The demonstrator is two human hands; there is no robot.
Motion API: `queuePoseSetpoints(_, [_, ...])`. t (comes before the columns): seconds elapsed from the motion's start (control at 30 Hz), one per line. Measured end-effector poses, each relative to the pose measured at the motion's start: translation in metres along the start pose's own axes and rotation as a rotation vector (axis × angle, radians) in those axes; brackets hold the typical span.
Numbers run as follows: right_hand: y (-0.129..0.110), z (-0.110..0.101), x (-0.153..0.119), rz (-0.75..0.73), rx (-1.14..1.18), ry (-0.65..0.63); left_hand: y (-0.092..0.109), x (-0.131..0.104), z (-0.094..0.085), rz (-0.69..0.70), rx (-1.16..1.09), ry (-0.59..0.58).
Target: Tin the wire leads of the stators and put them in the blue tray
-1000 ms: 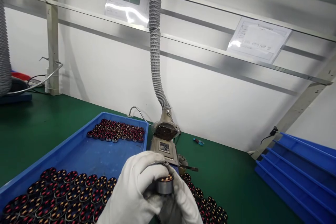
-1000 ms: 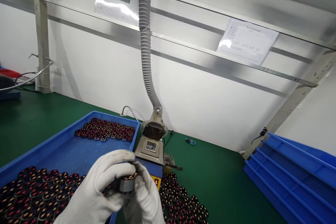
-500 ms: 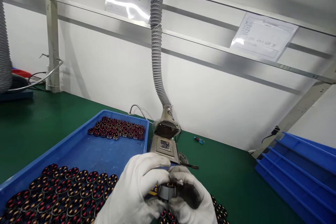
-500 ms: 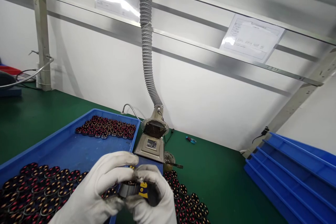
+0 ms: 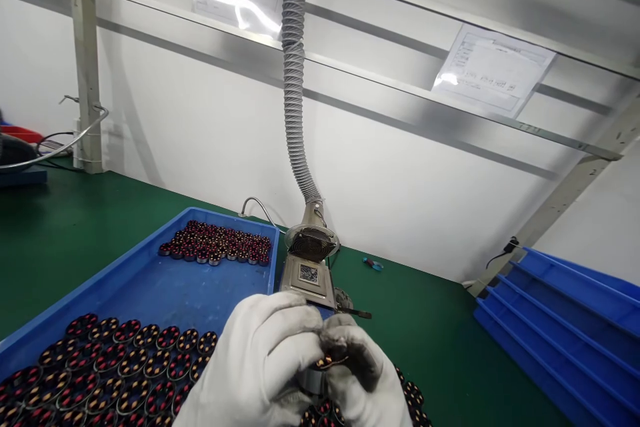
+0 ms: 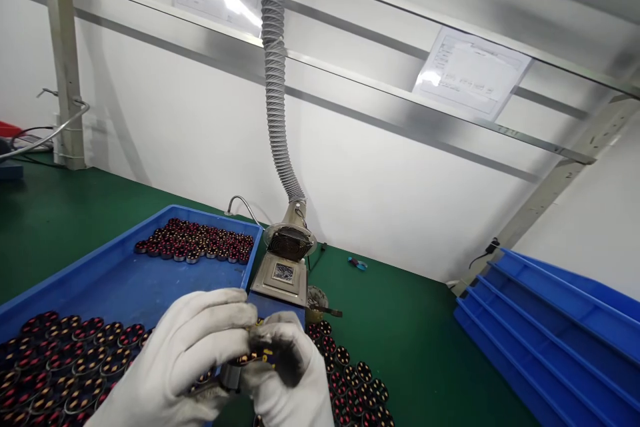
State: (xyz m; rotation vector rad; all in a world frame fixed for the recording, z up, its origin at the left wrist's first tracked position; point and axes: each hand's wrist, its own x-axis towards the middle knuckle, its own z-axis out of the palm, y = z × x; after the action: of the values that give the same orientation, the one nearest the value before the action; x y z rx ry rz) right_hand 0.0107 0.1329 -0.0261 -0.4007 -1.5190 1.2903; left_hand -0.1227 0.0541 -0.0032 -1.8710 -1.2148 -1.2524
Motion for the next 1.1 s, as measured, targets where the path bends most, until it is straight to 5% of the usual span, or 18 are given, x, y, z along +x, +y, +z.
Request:
queuePoseSetpoints(0.1, [-0.009,0.015,-0.006,-0.129,-0.054,0.128,0.002,0.003,-0.001,0.04,0.1,0.007])
queuePoseSetpoints(0.23, [-0.016,0.015,-0.008,-0.366,-0.344,0.608,0.001,0.008,-0.002,0.056,0.178,0.065])
queuePoseSetpoints(0.3, [-0.016,0.008,-0.008,-0.459,-0.411,0.699,-0.001,0.008,-0.003,0.045,0.182,0.09])
queuePoseSetpoints(0.37, [-0.013,0.005,-0.008,-0.386,-0.299,0.596,-0.002,0.006,-0.003,0.019,0.169,0.078])
queuePoseSetpoints(0.53, [0.0,0.023,-0.007,0.174,0.146,0.147,-0.002,-0.001,-0.001,-0.064,0.1,0.057])
queuePoseSetpoints(0.77, [0.012,0.027,-0.004,0.283,0.359,-0.019,-0.012,-0.003,-0.001,-0.29,-0.462,-0.079])
queuePoseSetpoints(1.0, [0.018,0.017,-0.01,0.458,0.54,-0.112,-0.019,-0.004,-0.005,-0.748,-0.767,0.08])
queuePoseSetpoints(1.1, [0.018,0.014,-0.01,0.471,0.571,-0.118,-0.018,-0.006,-0.009,-0.784,-0.767,-0.083])
